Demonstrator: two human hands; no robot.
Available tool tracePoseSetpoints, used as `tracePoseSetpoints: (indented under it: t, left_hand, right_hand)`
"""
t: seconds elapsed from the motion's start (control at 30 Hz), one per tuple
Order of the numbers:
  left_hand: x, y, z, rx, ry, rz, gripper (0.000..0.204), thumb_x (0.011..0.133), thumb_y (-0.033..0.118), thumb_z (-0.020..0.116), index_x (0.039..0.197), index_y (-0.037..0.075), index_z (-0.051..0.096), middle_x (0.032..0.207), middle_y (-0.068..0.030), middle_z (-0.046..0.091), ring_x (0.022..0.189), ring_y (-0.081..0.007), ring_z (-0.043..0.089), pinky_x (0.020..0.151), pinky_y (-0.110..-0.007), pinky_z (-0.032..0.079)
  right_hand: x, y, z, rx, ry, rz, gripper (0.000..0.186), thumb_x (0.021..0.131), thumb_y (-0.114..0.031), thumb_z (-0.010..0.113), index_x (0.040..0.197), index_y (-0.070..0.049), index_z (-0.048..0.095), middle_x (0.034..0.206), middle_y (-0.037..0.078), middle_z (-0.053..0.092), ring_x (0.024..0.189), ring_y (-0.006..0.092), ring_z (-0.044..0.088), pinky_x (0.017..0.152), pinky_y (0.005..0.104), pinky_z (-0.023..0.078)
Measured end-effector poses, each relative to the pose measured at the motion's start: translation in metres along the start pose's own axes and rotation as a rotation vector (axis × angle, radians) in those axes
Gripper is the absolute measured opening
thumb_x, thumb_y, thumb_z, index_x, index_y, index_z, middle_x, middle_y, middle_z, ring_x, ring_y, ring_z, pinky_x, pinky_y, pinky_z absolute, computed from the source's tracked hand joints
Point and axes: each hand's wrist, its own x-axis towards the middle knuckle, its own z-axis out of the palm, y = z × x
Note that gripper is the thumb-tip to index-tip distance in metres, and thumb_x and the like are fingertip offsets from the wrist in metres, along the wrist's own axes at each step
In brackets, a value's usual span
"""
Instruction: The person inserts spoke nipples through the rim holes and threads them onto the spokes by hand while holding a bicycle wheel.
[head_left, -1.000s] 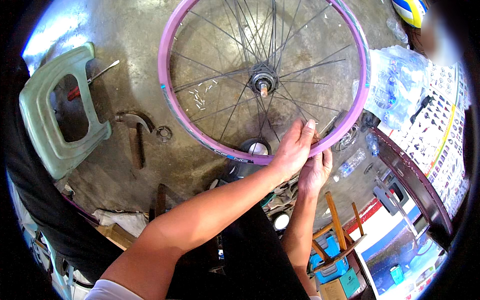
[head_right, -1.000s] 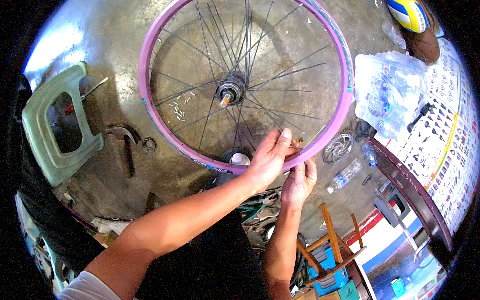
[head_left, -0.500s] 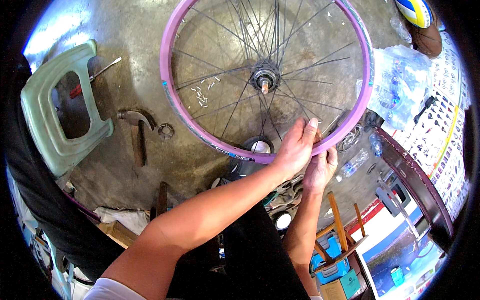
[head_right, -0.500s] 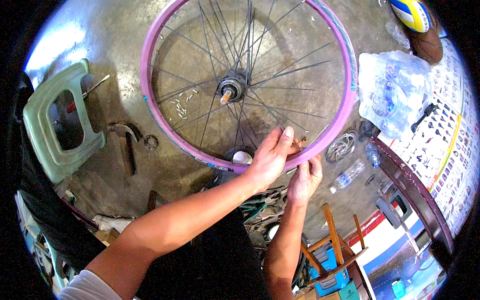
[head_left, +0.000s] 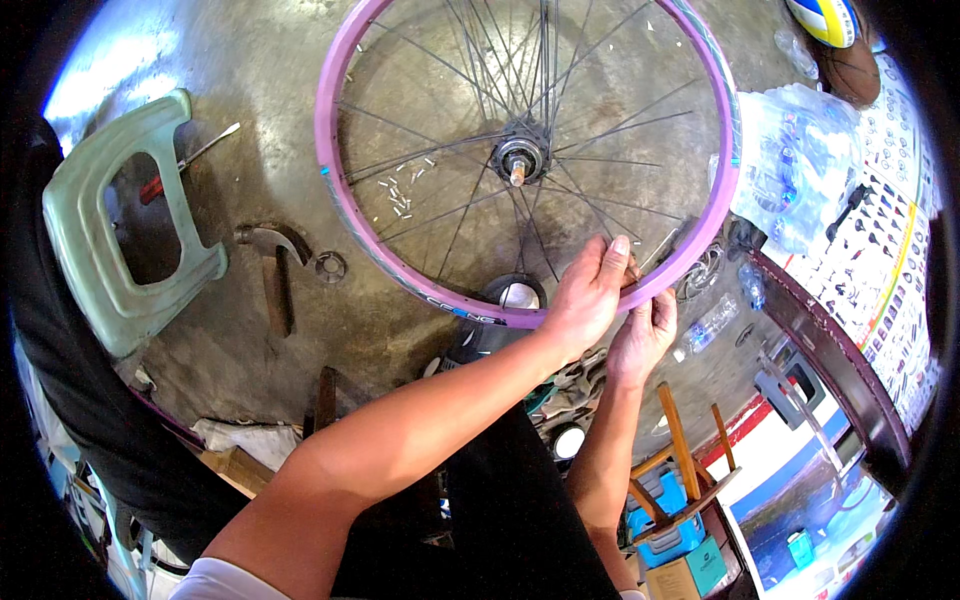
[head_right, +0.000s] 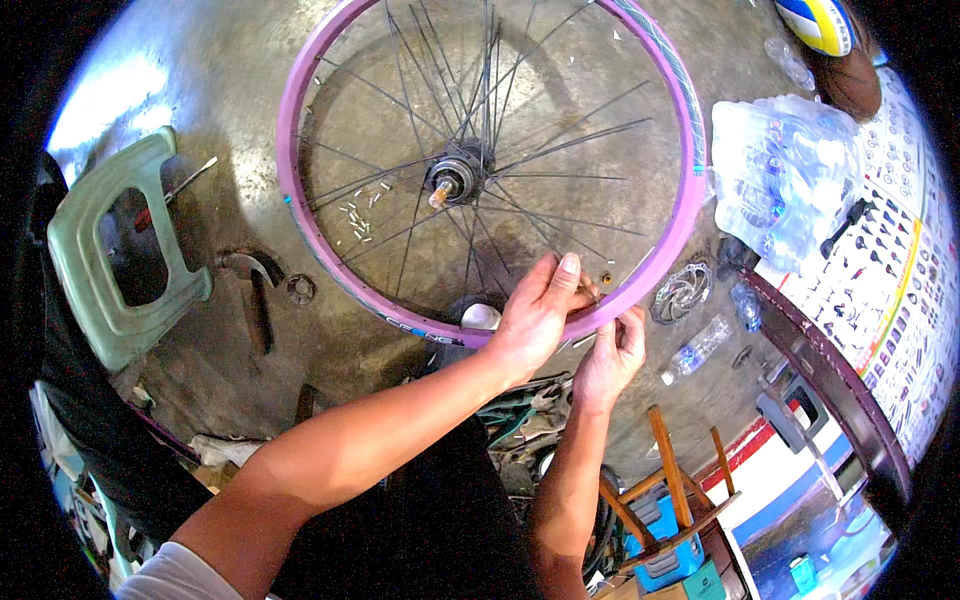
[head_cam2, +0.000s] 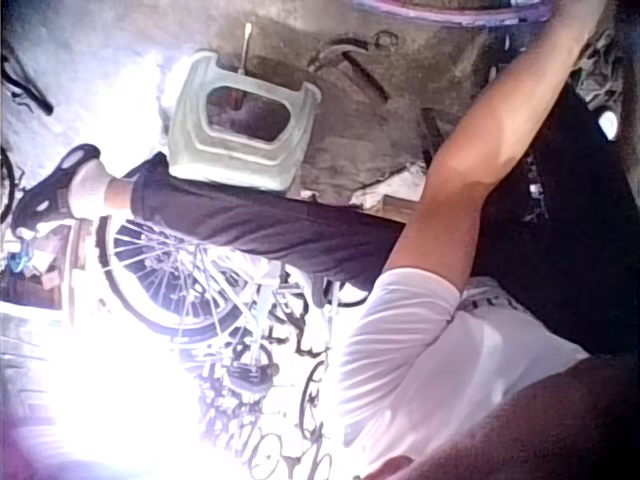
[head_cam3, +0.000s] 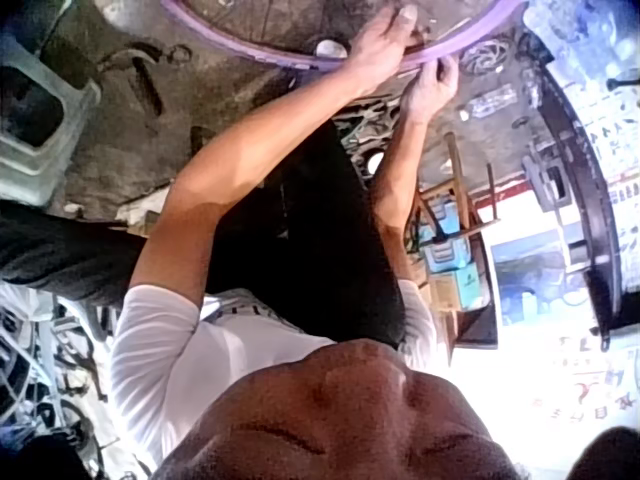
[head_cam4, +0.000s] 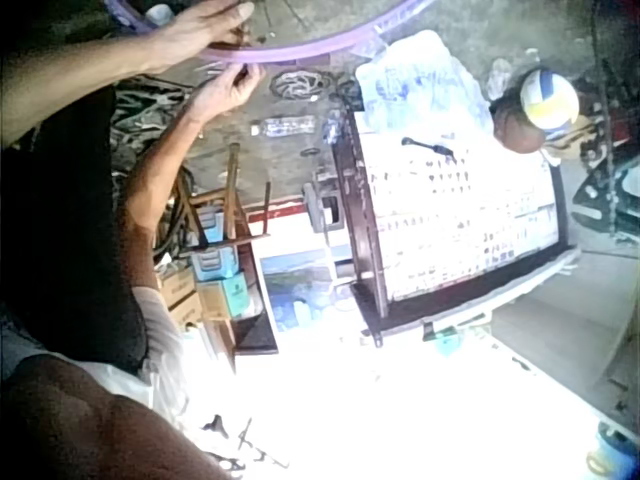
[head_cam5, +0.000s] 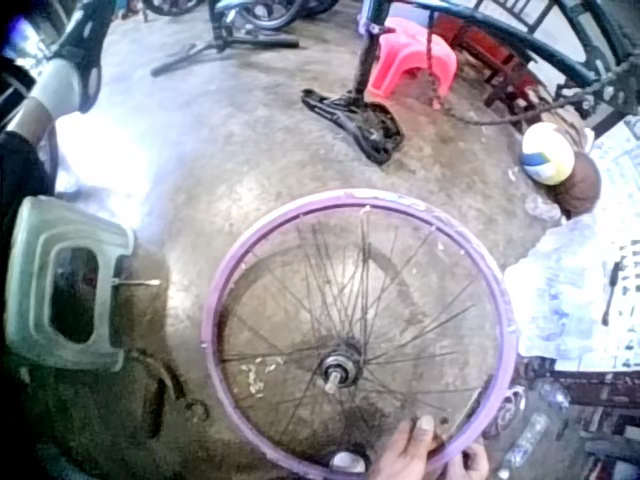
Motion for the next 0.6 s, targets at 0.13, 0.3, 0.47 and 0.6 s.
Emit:
tracePoseSetpoints:
  t: [0.13, 0.3, 0.47, 0.6]
  left_hand:
    - [-0.001, 0.000, 0.000, -0.015, -0.011, 0.023, 0.039, 0.110, 0.043, 0.046, 0.104, 0.005, 0.052, 0.097, -0.0056, 0.061, 0.096, -0.0163, 0.064, 0.090, -0.034, 0.051]
    - [-0.002, 0.002, -0.002, 0.032, -0.004, -0.014, 0.041, 0.110, 0.044, 0.046, 0.104, 0.004, 0.053, 0.098, -0.0061, 0.062, 0.097, -0.0173, 0.064, 0.092, -0.034, 0.052]
    - [-0.005, 0.006, 0.000, -0.035, -0.001, -0.021, 0.042, 0.110, 0.044, 0.046, 0.105, 0.003, 0.053, 0.099, -0.0069, 0.062, 0.098, -0.0184, 0.065, 0.092, -0.035, 0.052]
    - [-0.005, 0.005, -0.001, -0.008, 0.001, -0.004, 0.041, 0.110, 0.043, 0.046, 0.106, 0.003, 0.053, 0.099, -0.0072, 0.062, 0.097, -0.0186, 0.065, 0.092, -0.035, 0.052]
  right_hand:
    - [-0.003, 0.000, 0.002, -0.003, 0.005, -0.030, 0.008, 0.097, 0.004, 0.064, 0.102, -0.002, 0.064, 0.107, 0.003, 0.062, 0.103, 0.0152, 0.062, 0.095, 0.0329, 0.050]
    - [-0.008, 0.009, 0.008, 0.152, 0.038, -0.010, 0.009, 0.100, 0.001, 0.062, 0.107, -0.004, 0.063, 0.110, 0.004, 0.064, 0.101, 0.0161, 0.063, 0.094, 0.0344, 0.052]
    - [-0.013, 0.013, 0.011, 0.239, 0.056, 0.036, 0.011, 0.102, -0.001, 0.060, 0.112, -0.005, 0.061, 0.113, 0.007, 0.067, 0.102, 0.0166, 0.064, 0.095, 0.0349, 0.053]
    - [-0.015, 0.013, 0.014, 0.228, 0.081, 0.024, 0.010, 0.102, -0.002, 0.060, 0.111, -0.005, 0.061, 0.113, 0.007, 0.067, 0.104, 0.0166, 0.063, 0.096, 0.0351, 0.052]
